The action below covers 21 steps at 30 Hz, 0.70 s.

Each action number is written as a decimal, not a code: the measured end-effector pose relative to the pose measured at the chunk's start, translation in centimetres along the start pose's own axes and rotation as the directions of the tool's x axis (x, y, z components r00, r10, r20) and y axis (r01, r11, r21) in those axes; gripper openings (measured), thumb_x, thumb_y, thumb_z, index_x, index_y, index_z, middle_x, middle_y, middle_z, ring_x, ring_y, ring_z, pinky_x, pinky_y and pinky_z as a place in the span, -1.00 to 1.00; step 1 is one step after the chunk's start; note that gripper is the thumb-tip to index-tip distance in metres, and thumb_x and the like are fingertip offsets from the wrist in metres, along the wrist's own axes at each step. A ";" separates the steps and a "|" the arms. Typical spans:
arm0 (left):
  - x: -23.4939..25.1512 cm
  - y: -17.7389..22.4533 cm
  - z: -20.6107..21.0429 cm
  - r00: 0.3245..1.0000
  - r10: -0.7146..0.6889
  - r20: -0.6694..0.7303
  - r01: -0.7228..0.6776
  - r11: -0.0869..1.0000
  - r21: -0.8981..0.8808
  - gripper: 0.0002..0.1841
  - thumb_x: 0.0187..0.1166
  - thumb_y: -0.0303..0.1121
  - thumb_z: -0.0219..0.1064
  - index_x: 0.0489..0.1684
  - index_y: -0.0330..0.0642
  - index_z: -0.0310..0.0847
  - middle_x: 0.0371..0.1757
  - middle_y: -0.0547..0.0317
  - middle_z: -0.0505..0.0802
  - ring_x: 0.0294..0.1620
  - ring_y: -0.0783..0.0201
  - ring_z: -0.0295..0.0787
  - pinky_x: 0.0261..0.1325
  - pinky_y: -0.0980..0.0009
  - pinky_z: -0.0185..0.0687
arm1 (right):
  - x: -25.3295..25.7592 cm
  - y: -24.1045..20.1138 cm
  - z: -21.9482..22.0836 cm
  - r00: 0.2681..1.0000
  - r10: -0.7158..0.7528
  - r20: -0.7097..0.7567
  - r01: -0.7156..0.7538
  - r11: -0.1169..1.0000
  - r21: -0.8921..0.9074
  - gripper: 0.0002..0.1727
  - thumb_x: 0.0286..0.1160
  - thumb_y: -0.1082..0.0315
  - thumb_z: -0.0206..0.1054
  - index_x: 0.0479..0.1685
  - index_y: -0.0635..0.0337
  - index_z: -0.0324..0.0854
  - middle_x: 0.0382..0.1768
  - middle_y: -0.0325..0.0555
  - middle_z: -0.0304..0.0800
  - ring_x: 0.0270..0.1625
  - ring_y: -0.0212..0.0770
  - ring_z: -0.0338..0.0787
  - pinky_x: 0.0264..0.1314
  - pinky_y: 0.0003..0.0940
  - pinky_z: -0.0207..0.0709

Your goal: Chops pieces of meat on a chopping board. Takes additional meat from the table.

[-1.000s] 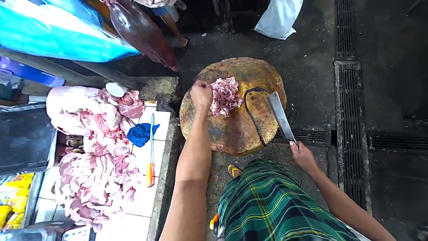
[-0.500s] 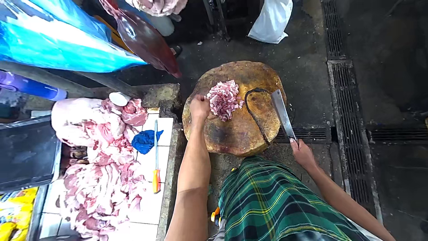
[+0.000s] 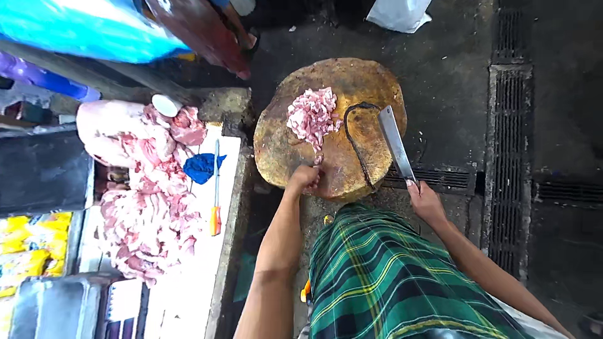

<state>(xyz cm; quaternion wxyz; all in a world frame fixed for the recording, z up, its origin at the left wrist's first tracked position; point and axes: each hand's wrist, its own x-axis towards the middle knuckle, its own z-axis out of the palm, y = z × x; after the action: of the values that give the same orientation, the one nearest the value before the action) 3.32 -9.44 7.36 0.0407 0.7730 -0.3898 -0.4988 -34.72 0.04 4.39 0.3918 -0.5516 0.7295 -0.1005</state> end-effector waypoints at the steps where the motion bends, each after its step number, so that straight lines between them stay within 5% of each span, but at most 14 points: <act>1: -0.2 -1.2 0.5 1.000 -0.028 0.005 0.028 0.999 0.046 -0.38 0.78 0.17 0.03 -0.07 -0.27 0.75 -0.33 0.08 0.83 -0.44 0.24 0.73 -0.23 0.15 0.75 | -0.2 -0.2 -0.4 1.000 0.000 0.014 0.000 1.000 -0.014 -0.18 0.76 -0.39 -0.21 0.11 0.22 0.62 -0.33 0.12 0.75 -0.20 0.13 0.82 -0.08 0.25 0.66; 3: -0.5 -3.0 1.2 0.995 -0.047 -0.093 0.050 0.998 0.036 -0.44 0.74 0.13 0.09 -0.16 -0.22 0.78 -0.35 0.08 0.86 -0.43 0.23 0.77 -0.24 0.13 0.75 | -0.6 -0.9 -1.3 0.999 -0.022 0.047 0.025 0.999 -0.047 -0.19 0.73 -0.42 -0.18 0.08 0.19 0.63 -0.37 0.08 0.74 -0.22 0.12 0.81 -0.10 0.25 0.65; 6: -0.5 -4.0 2.1 0.920 -0.001 -0.393 0.008 1.000 0.016 -0.56 0.58 0.02 0.31 0.04 -0.19 0.78 -0.06 -0.19 0.89 0.02 -0.18 0.86 0.14 -0.33 0.69 | -1.2 -2.4 -2.3 0.984 -0.100 0.148 0.111 0.992 -0.066 -0.23 0.74 -0.40 -0.15 0.04 0.15 0.64 -0.40 0.02 0.72 -0.26 0.07 0.79 -0.12 0.23 0.64; 8: -0.4 -3.0 2.8 0.874 0.074 -0.481 -0.076 0.997 0.015 -0.50 0.60 0.06 0.34 0.18 -0.22 0.73 0.03 -0.22 0.88 0.16 -0.23 0.81 0.26 -0.36 0.62 | -0.8 -3.9 -2.2 0.960 -0.163 0.227 0.179 0.983 -0.051 -0.26 0.74 -0.39 -0.11 0.08 0.12 0.65 -0.41 0.00 0.73 -0.30 0.05 0.79 -0.16 0.21 0.67; 11: 1.1 -1.3 3.2 0.880 0.136 -0.454 -0.092 0.989 0.118 -0.56 0.55 0.02 0.40 0.13 -0.15 0.79 0.21 -0.17 0.83 0.27 -0.19 0.78 0.33 -0.31 0.63 | 0.5 -7.7 -1.5 0.928 -0.260 0.267 0.289 0.954 -0.077 -0.29 0.74 -0.38 -0.08 0.06 0.08 0.67 -0.40 0.04 0.74 -0.32 0.08 0.80 -0.23 0.24 0.67; 15: 2.1 -1.5 1.9 0.916 0.123 -0.382 -0.064 0.985 0.163 -0.62 0.46 0.00 0.45 -0.09 -0.16 0.81 -0.05 -0.15 0.90 0.07 -0.19 0.85 0.15 -0.33 0.68 | 2.8 -13.8 -0.5 0.882 -0.369 0.293 0.413 0.905 -0.105 -0.30 0.76 -0.35 -0.06 0.19 0.09 0.66 -0.20 0.10 0.80 -0.08 0.13 0.84 0.03 0.28 0.66; 21: 1.9 -5.0 1.3 0.899 0.249 -0.359 -0.195 0.964 0.178 -0.65 0.49 -0.01 0.43 -0.02 -0.06 0.82 0.04 -0.09 0.88 0.14 -0.14 0.83 0.21 -0.32 0.68 | 5.1 -15.7 -0.3 0.889 -0.183 0.419 0.317 0.907 -0.277 -0.22 0.76 -0.37 -0.10 0.16 0.21 0.66 -0.11 0.22 0.80 0.00 0.24 0.83 0.09 0.36 0.64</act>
<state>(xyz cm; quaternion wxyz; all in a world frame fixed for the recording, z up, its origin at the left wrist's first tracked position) 5.49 -6.79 3.04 0.1183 0.8060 -0.4938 -0.3042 -23.98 -10.40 11.28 0.4098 -0.7099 0.5663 0.0854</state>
